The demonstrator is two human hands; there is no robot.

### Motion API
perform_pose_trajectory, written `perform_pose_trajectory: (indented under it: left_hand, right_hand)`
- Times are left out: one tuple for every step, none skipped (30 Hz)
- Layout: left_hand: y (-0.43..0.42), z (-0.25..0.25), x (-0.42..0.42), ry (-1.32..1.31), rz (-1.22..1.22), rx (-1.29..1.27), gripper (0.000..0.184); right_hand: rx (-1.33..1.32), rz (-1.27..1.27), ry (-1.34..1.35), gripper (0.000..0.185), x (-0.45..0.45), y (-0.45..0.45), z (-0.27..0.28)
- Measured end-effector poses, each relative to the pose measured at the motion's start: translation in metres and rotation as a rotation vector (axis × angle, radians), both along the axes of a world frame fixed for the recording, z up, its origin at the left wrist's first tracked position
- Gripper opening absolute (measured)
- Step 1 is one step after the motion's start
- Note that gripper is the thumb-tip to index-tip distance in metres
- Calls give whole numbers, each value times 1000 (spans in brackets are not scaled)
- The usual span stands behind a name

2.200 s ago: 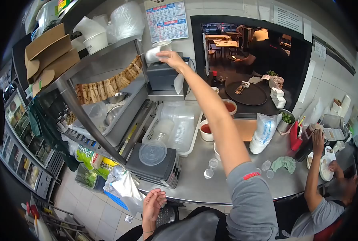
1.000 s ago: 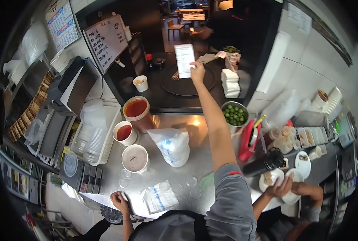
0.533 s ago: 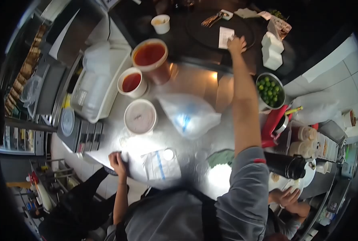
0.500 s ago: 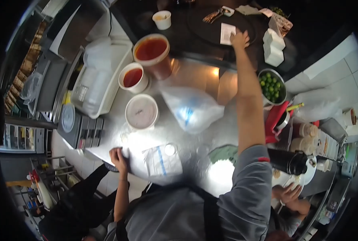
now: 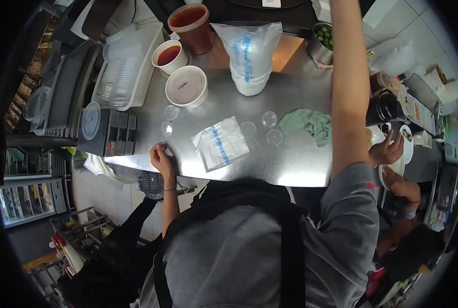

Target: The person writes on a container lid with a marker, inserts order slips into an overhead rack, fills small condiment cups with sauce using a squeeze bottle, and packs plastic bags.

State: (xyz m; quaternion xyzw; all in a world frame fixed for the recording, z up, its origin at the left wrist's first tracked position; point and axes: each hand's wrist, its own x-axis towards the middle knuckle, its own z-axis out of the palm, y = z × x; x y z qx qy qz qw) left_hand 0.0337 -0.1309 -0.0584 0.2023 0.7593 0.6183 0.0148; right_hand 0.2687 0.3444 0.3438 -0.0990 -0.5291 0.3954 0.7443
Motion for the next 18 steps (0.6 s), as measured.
perform_pose_trajectory:
  left_hand:
    - [1,0,-1,15,-11,-7,20]
    - [6,15,6,26,3,-26,18]
    - [9,30,9,71,-15,-175,24]
    - [16,31,6,179,-25,-187,30]
    - [24,31,2,286,-34,-198,37]
    - [28,37,-3,291,-56,-181,37]
    - [36,45,-8,420,-113,-236,42]
    - [51,50,-11,551,-188,-272,47]
    - [58,46,-19,634,-217,-375,48]
    - [64,41,-25,665,-257,-421,44]
    - [68,33,-32,635,-277,-490,36]
    - [70,25,-40,654,-317,-495,28]
    - [73,9,-52,734,-303,-481,20]
    - [72,12,-54,669,-351,-457,17]
    - [69,19,-56,603,-392,-444,14]
    - [66,21,-60,581,-428,-340,12]
    - [63,23,-64,556,-456,-241,10]
    - [61,28,-66,568,-486,-226,10]
  right_hand:
    - [69,92,4,45,20,-23,2]
    - [202,-55,-84,43,36,-55,6]
    - [336,-206,-175,41,53,-93,11]
    - [157,-259,-68,51,49,-154,10]
    - [186,-182,14,45,61,-179,-2]
    - [217,-109,91,41,72,-198,-18]
    - [323,67,21,38,85,-220,-33]
    - [427,222,-67,37,103,-242,-46]
    - [427,25,-60,38,105,-263,-56]
    - [445,-7,-90,37,116,-279,-63]
    - [423,-62,-79,35,126,-292,-70]
    - [371,-123,-65,31,136,-304,-77]
    - [281,-185,-51,26,145,-315,-81]
    - [210,-274,-58,23,154,-325,-82]
    - [153,-332,-33,20,163,-329,-83]
    - [53,-391,-38,20,169,-333,-81]
    - [-49,-441,-36,20,175,-333,-81]
    - [-98,-459,-63,20,179,-325,-83]
